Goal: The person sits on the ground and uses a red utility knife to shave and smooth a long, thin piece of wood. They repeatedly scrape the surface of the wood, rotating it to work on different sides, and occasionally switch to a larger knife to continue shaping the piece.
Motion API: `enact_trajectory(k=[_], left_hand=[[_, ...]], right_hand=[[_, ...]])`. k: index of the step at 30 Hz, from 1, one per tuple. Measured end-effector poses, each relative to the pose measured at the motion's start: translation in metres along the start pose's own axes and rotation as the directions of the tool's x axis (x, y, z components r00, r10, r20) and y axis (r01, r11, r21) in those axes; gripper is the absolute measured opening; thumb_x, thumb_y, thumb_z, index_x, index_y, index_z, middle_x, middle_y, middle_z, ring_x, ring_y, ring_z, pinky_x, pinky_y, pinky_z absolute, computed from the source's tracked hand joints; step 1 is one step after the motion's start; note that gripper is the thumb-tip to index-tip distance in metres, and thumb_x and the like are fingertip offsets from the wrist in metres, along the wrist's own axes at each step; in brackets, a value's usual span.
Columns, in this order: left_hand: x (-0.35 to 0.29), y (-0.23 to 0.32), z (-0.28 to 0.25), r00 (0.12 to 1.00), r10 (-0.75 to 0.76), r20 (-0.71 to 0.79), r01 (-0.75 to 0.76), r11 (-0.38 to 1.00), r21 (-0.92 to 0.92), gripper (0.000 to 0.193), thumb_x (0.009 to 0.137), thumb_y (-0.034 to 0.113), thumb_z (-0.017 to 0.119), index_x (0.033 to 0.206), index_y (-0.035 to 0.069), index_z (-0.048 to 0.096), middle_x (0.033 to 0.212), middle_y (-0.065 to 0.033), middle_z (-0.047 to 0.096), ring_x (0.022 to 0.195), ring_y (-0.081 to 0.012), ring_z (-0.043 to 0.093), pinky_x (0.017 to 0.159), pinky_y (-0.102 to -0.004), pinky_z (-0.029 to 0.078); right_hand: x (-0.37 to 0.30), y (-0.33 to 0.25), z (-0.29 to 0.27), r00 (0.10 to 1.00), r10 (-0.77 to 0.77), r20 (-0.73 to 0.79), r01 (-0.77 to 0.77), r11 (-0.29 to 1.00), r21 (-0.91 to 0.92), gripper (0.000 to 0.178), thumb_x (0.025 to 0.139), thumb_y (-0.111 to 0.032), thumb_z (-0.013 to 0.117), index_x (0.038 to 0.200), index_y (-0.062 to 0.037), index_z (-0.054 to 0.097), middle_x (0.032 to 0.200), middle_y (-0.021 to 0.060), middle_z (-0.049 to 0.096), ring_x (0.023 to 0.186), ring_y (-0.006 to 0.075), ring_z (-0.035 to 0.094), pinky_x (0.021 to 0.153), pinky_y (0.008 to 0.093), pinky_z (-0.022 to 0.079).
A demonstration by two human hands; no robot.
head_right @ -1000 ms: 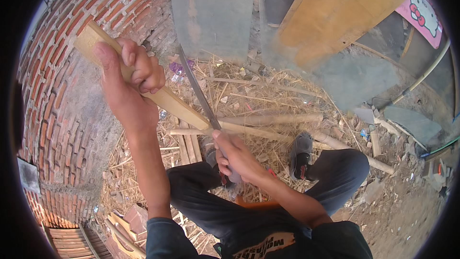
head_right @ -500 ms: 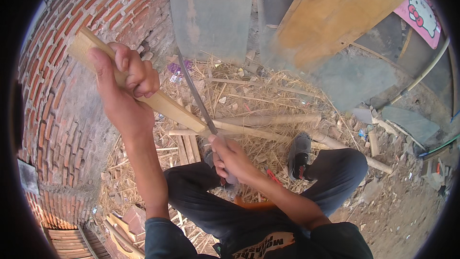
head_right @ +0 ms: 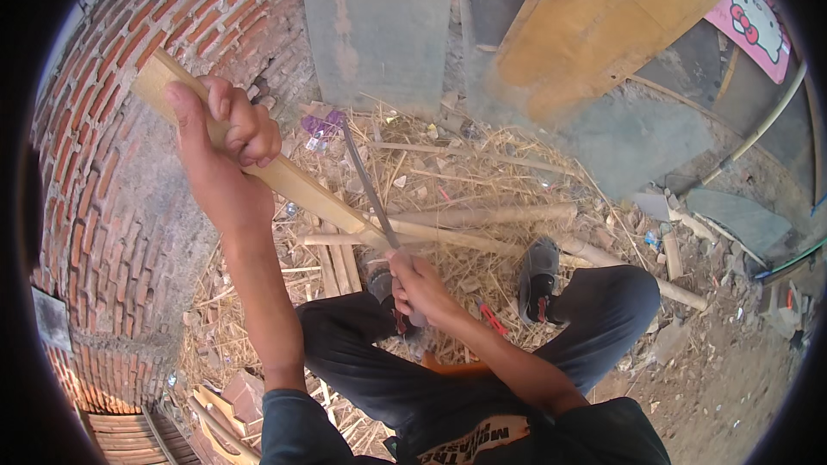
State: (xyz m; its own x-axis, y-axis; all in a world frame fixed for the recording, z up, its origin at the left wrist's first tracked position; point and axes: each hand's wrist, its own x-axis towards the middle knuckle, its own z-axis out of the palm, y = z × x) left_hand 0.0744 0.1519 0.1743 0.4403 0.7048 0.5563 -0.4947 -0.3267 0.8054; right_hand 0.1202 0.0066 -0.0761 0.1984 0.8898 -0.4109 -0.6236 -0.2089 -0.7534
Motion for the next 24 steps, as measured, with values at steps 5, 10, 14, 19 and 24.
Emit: enact_trajectory(k=[5, 10, 14, 19, 24], left_hand=[[0.002, 0.001, -0.006, 0.999, 0.009, 0.051, -0.007, 0.999, -0.034, 0.056, 0.111, 0.065, 0.047, 0.089, 0.014, 0.046, 0.066, 0.0053, 0.029, 0.053, -0.0075, 0.023, 0.051, -0.0274, 0.021], [0.005, 0.0, -0.006, 1.0, 0.021, -0.01, -0.021, 1.0, 0.011, 0.056, 0.11, 0.066, 0.05, 0.09, 0.014, 0.046, 0.067, 0.0056, 0.03, 0.054, -0.007, 0.024, 0.051, -0.0268, 0.022], [0.006, -0.001, -0.005, 0.998, 0.022, -0.056, -0.021, 1.0, 0.018, 0.056, 0.112, 0.064, 0.048, 0.091, 0.012, 0.047, 0.064, 0.0048, 0.032, 0.055, -0.0062, 0.026, 0.051, -0.0255, 0.022], [0.005, -0.003, 0.001, 0.997, 0.029, -0.069, -0.024, 0.997, 0.069, 0.057, 0.112, 0.065, 0.047, 0.091, 0.012, 0.048, 0.064, 0.0052, 0.032, 0.055, -0.0064, 0.026, 0.051, -0.0256, 0.023], [0.012, -0.004, -0.002, 0.994, -0.022, 0.105, 0.026, 0.999, -0.042, 0.055, 0.112, 0.065, 0.044, 0.094, 0.013, 0.046, 0.068, 0.0044, 0.033, 0.055, -0.0077, 0.028, 0.051, -0.027, 0.025]], right_hand=[[0.0, 0.017, -0.012, 0.995, 0.098, -0.029, -0.093, 0.986, 0.136, 0.045, 0.114, -0.053, 0.048, 0.096, -0.0113, 0.048, 0.062, -0.0024, 0.038, 0.046, 0.0108, 0.036, 0.042, 0.0284, 0.032], [-0.017, -0.021, 0.004, 0.996, -0.065, 0.065, 0.051, 0.978, 0.202, 0.052, 0.113, -0.062, 0.044, 0.098, -0.0123, 0.048, 0.059, -0.0018, 0.037, 0.043, 0.0115, 0.036, 0.041, 0.0279, 0.033], [-0.034, -0.055, 0.018, 0.968, -0.245, 0.055, 0.221, 0.936, 0.276, 0.054, 0.113, -0.06, 0.042, 0.095, -0.0097, 0.048, 0.059, -0.0003, 0.037, 0.042, 0.0117, 0.036, 0.041, 0.0281, 0.033], [-0.024, -0.042, 0.025, 0.993, -0.055, 0.106, 0.047, 0.996, 0.079, 0.055, 0.113, -0.063, 0.043, 0.097, -0.0104, 0.048, 0.06, -0.0007, 0.038, 0.043, 0.0114, 0.037, 0.04, 0.0285, 0.033], [-0.035, -0.06, 0.022, 0.992, -0.065, 0.112, 0.06, 0.997, 0.044, 0.052, 0.115, -0.059, 0.043, 0.097, -0.0094, 0.047, 0.061, -0.0008, 0.038, 0.044, 0.011, 0.038, 0.042, 0.0286, 0.035]])
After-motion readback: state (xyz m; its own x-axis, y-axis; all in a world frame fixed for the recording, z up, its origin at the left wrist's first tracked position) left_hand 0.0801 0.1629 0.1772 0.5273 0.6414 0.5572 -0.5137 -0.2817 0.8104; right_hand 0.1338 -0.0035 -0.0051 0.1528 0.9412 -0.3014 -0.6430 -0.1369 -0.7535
